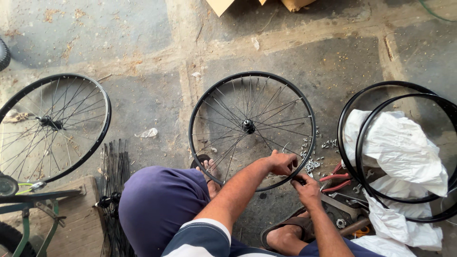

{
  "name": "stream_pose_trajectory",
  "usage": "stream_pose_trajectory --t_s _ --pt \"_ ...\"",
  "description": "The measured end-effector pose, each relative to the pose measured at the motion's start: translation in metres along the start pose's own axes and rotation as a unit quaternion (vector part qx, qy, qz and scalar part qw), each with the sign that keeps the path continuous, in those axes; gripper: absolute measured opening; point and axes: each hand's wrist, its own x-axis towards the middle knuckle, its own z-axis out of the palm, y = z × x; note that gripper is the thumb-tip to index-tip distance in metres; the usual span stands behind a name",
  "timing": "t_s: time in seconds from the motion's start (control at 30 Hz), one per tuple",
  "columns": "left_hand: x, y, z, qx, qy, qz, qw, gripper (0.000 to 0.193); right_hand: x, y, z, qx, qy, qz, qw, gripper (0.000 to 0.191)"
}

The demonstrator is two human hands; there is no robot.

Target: The person is sitting on the floor and repairing a bicycle wheel. They are using their hands to adjust the spokes and tighten the nuts on the wheel.

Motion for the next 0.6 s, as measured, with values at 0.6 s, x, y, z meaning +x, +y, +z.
stream_pose_trajectory --t_s 0.6 --pt "0.003 -0.009 0.000 0.015 0.025 0.024 0.999 0.034 0.014 0.008 -0.009 0.137 0.022 0.139 0.981 0.023"
